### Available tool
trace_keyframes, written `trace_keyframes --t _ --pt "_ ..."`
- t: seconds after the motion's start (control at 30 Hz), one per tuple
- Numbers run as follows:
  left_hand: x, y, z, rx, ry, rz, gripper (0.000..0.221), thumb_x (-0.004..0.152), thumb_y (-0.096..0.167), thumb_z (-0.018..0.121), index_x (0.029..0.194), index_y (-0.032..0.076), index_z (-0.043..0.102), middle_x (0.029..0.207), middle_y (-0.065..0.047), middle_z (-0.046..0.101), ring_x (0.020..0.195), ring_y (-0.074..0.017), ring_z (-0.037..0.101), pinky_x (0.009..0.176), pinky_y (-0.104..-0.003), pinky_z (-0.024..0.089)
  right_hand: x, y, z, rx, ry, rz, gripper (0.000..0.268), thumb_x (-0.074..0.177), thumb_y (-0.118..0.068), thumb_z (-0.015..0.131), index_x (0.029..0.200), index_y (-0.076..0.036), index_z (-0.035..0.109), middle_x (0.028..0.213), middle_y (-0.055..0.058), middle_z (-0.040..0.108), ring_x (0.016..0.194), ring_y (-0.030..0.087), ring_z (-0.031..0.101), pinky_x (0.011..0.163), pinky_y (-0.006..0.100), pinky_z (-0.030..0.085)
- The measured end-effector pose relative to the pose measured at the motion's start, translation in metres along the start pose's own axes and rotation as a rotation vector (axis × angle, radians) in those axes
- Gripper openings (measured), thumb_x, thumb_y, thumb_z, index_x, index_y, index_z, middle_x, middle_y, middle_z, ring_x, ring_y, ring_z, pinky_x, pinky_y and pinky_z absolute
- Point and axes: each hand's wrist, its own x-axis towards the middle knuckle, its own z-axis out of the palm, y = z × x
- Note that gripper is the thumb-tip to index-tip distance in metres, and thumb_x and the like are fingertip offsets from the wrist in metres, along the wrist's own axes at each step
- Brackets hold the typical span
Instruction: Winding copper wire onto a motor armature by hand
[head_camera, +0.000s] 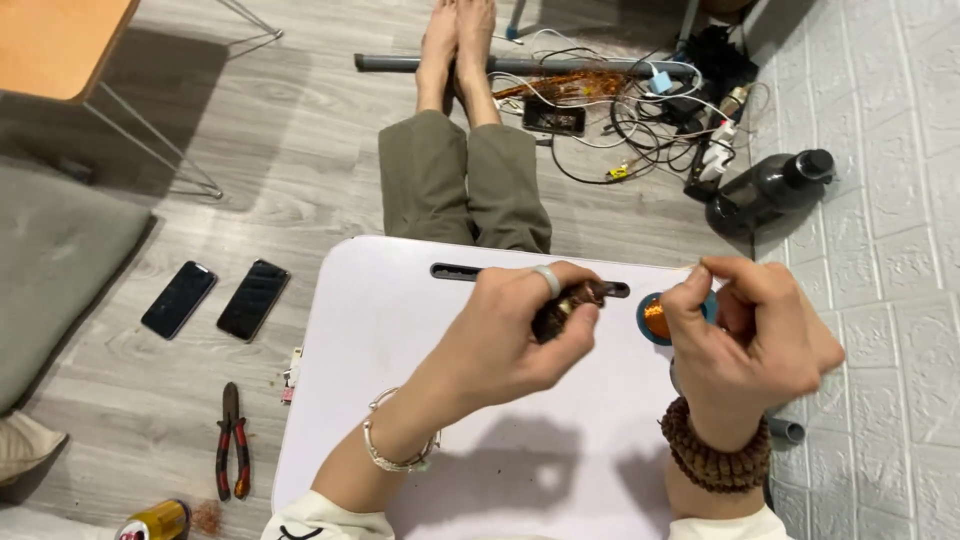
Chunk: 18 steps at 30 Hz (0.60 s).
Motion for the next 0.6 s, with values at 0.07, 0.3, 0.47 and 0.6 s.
trace_keyframes --t 0.07,0.3,0.47,0.6 --pt "0.002 -0.003 -0.004 0.051 0.018 0.022 0.017 0.081 0.003 0.063 0.095 -0.005 0.066 0.067 -0.007 0.067 0.046 -0.0137 0.049 0.044 -0.024 0.039 0.005 0.001 0.004 -0.009 0.008 -0.001 0.016 0.083 0.020 0.077 0.095 0.013 0.069 0.059 0.006 0.044 0.052 0.014 0.029 0.049 0.029 0.021" --pt "-0.004 0.003 -0.015 0.105 0.055 0.016 0.017 0.083 0.004 0.063 0.097 -0.005 0.065 0.067 -0.006 0.065 0.047 -0.0137 0.049 0.045 -0.024 0.039 0.003 0.044 0.002 0.029 -0.001 -0.074 0.015 0.089 0.029 0.076 0.097 0.019 0.068 0.062 0.009 0.052 0.050 0.013 0.038 0.043 0.026 0.029" --pt "0.000 0.004 -0.024 0.153 0.094 0.013 0.019 0.082 0.005 0.061 0.096 -0.007 0.065 0.073 -0.009 0.071 0.049 -0.0153 0.054 0.046 -0.025 0.043 0.013 0.043 -0.007 -0.010 -0.015 0.046 0.017 0.094 0.030 0.078 0.103 0.020 0.068 0.075 0.014 0.056 0.061 0.016 0.040 0.054 0.027 0.035" --pt "-0.005 0.005 -0.029 0.163 0.108 0.015 0.020 0.083 0.004 0.062 0.099 -0.007 0.066 0.075 -0.009 0.071 0.050 -0.0142 0.055 0.046 -0.023 0.044 0.014 0.061 -0.008 -0.022 -0.024 0.034 0.016 0.095 0.031 0.078 0.105 0.022 0.069 0.077 0.016 0.058 0.060 0.017 0.042 0.053 0.027 0.035"
